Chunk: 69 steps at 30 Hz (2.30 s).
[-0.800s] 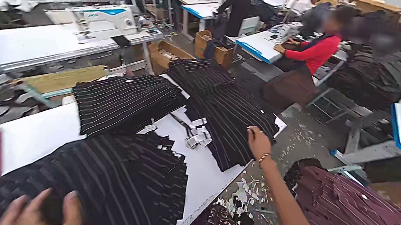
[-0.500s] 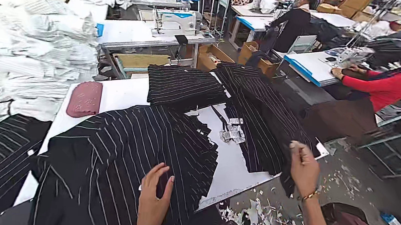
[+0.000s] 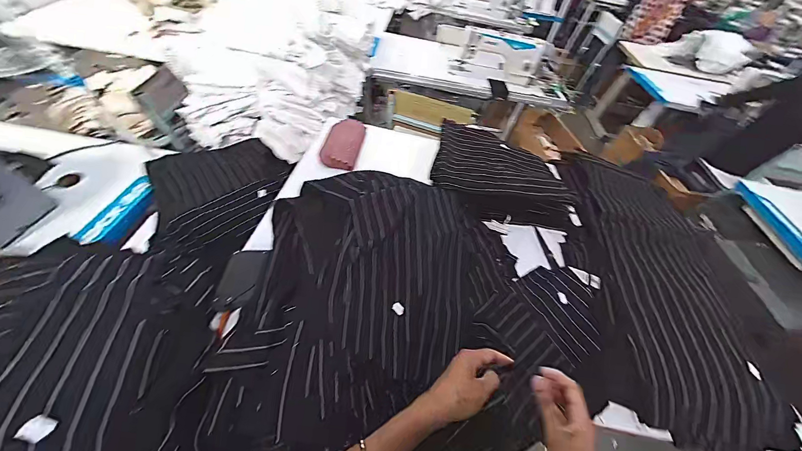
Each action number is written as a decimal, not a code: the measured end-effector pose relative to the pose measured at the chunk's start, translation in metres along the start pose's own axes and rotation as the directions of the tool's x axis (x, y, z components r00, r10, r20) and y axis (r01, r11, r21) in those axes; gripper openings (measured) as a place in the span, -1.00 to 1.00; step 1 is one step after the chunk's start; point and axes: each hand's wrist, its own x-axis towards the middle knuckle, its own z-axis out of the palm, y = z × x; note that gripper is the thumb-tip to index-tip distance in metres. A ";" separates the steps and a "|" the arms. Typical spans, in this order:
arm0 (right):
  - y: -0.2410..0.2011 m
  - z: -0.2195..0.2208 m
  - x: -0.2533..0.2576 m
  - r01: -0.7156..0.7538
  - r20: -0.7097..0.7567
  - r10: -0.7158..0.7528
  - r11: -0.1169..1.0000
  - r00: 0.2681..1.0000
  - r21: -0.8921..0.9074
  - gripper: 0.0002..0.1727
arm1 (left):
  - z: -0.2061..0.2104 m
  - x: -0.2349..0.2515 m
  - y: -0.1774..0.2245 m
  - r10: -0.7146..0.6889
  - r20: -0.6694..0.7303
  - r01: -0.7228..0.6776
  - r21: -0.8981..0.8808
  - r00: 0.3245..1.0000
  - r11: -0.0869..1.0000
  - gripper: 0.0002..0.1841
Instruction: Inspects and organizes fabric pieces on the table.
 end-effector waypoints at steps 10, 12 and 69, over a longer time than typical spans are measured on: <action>-0.004 0.028 0.048 -0.393 0.253 0.316 0.844 0.914 0.365 -0.75 | -0.020 -0.026 0.039 0.254 0.419 -0.324 0.105 0.872 0.940 -0.72; -0.003 0.027 0.069 -0.179 0.017 0.179 0.981 0.984 0.068 -0.79 | -0.062 -0.037 0.042 0.315 0.055 -0.317 0.044 0.948 0.947 -0.73; -0.045 0.290 0.131 -0.309 0.808 0.084 0.943 0.583 0.125 -0.34 | -0.361 -0.149 -0.014 -0.262 -0.916 0.456 -0.102 0.304 0.884 -0.28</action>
